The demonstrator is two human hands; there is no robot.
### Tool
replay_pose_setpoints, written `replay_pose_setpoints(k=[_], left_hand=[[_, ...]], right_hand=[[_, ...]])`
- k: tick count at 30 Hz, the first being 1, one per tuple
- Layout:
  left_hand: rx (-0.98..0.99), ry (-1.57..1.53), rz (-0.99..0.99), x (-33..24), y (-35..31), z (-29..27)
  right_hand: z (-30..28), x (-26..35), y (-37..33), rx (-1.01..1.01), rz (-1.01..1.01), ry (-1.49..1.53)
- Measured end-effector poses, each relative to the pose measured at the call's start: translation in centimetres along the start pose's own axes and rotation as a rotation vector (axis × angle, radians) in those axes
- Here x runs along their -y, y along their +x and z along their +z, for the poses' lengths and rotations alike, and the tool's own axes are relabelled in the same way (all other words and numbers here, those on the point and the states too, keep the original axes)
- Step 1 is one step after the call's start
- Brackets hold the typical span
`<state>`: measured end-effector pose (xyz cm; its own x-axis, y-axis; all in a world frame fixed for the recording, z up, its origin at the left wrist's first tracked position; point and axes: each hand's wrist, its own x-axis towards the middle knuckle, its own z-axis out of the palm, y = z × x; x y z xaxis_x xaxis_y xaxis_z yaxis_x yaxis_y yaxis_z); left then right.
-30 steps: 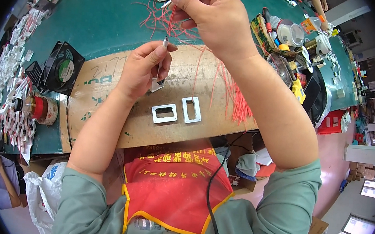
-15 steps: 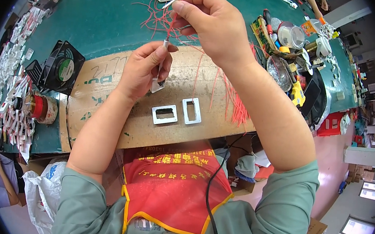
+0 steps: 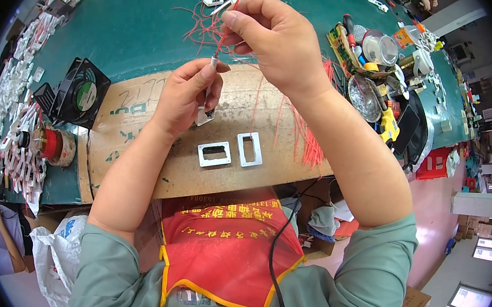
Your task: Connecting wires to rocker switches and mounting them into plastic housings.
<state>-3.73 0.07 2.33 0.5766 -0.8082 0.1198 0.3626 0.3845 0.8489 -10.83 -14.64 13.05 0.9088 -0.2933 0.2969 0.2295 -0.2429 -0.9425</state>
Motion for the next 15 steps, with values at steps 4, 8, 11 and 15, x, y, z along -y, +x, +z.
replay_pose_setpoints(k=[4,8,11,15], left_hand=[[0.025,0.001,0.013,0.2,0.0,-0.2],[0.015,-0.010,0.011,0.1,0.0,-0.1],[0.003,0.005,0.006,0.0,0.0,0.0],[-0.012,0.032,-0.012,-0.1,-0.1,0.0]], right_hand=[[0.4,-0.8,-0.1,0.037,0.022,-0.077],[0.3,-1.8,-0.7,0.159,0.045,-0.191],[0.0,-1.7,-0.4,0.216,0.102,-0.155],[0.1,0.0,0.3,0.196,0.134,-0.212]])
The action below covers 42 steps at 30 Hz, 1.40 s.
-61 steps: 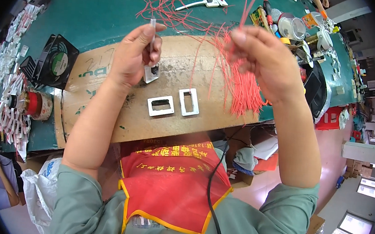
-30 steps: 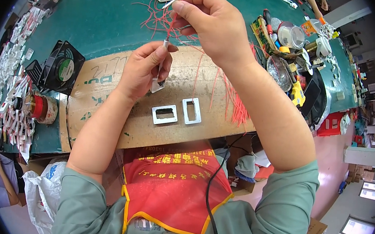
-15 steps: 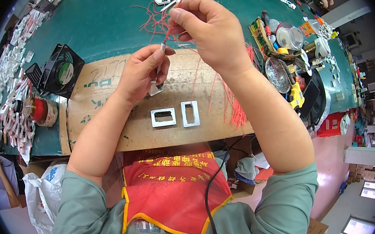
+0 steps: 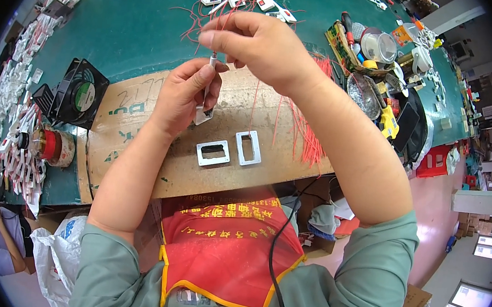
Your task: Connecting wires to rocker switches and mounting them into plastic housings.
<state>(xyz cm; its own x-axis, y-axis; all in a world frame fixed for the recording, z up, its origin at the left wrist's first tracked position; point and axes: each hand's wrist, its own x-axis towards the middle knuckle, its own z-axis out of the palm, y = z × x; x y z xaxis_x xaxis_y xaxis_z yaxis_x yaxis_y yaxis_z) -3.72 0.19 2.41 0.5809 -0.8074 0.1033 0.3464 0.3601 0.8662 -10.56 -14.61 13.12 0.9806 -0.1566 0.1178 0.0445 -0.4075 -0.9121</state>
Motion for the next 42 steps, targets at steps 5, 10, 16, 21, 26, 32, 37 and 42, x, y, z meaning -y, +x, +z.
replay_pose_setpoints(k=[5,10,16,21,26,32,37,42], left_hand=[[0.032,-0.026,0.010,0.2,0.2,-0.1],[0.027,-0.002,0.001,0.2,0.2,0.0],[-0.019,0.012,-0.002,0.2,-0.1,0.0],[-0.040,-0.020,-0.002,0.4,0.1,0.2],[-0.014,-0.006,0.025,0.8,0.1,-0.2],[0.002,-0.008,0.009,0.6,0.2,-0.4],[0.002,-0.021,0.014,0.5,0.2,-0.4],[0.006,-0.028,-0.001,0.3,0.2,-0.1]], right_hand=[[-0.8,0.5,0.5,0.050,0.050,0.168],[-0.5,-0.9,0.1,0.133,0.043,-0.059],[-0.9,0.9,0.2,0.082,0.005,0.108],[-0.7,0.4,0.3,0.104,0.054,0.161],[-0.4,-0.1,0.0,0.122,0.011,-0.142],[-0.4,1.0,0.5,0.012,-0.001,0.093],[0.0,-0.2,0.1,0.046,-0.083,-0.214],[-0.1,0.1,0.7,0.068,-0.061,-0.202]])
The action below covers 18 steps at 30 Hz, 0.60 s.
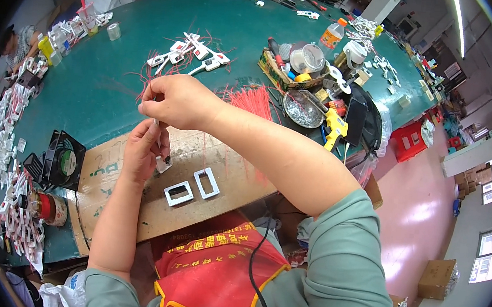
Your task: Connecting wires to rocker switches and mounting them into plastic housings.
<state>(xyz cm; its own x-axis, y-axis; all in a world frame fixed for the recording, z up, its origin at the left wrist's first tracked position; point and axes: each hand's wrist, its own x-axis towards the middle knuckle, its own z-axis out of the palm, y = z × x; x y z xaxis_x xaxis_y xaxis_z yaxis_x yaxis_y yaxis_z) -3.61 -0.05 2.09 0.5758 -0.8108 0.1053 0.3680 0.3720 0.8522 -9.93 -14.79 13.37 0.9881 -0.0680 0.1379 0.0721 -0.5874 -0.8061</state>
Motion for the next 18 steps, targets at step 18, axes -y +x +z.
replay_pose_setpoints(k=[18], left_hand=[[0.008,0.033,0.006,0.1,0.0,-0.5]], right_hand=[[0.2,-0.2,-0.6,0.038,0.123,0.031]])
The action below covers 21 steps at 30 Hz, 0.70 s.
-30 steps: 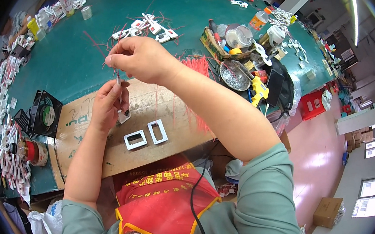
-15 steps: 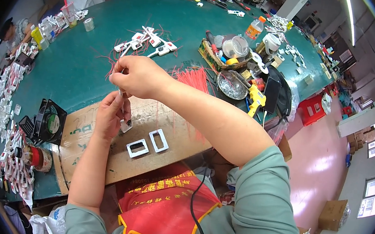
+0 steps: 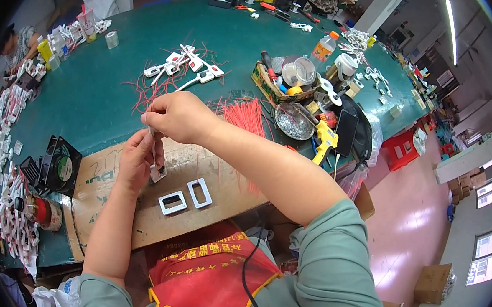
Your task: Connecting wires to rocker switches and mounting them into plastic housings.
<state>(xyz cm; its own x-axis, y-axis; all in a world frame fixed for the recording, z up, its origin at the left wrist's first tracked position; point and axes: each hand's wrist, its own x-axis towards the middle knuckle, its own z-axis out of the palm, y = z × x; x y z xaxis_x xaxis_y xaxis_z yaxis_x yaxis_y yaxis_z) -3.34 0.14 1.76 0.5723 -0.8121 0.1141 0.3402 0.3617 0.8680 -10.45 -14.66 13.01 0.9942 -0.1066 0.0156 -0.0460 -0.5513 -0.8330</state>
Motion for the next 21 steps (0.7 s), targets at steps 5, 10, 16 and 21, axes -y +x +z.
replay_pose_setpoints(k=[5,10,16,21], left_hand=[[-0.034,0.068,0.009,0.4,0.0,-0.1],[-0.272,-0.269,0.046,1.5,1.1,-2.4],[-0.351,-0.489,0.155,0.4,2.4,-4.1],[-0.337,-0.441,0.166,0.6,1.8,-4.2]], right_hand=[[1.1,-1.4,0.3,-0.074,-0.043,0.073],[1.7,-4.6,0.2,-0.180,-0.033,0.054],[5.0,-5.9,-1.9,-0.117,-0.053,-0.255],[8.0,-5.1,-1.4,-0.067,0.019,-0.323]])
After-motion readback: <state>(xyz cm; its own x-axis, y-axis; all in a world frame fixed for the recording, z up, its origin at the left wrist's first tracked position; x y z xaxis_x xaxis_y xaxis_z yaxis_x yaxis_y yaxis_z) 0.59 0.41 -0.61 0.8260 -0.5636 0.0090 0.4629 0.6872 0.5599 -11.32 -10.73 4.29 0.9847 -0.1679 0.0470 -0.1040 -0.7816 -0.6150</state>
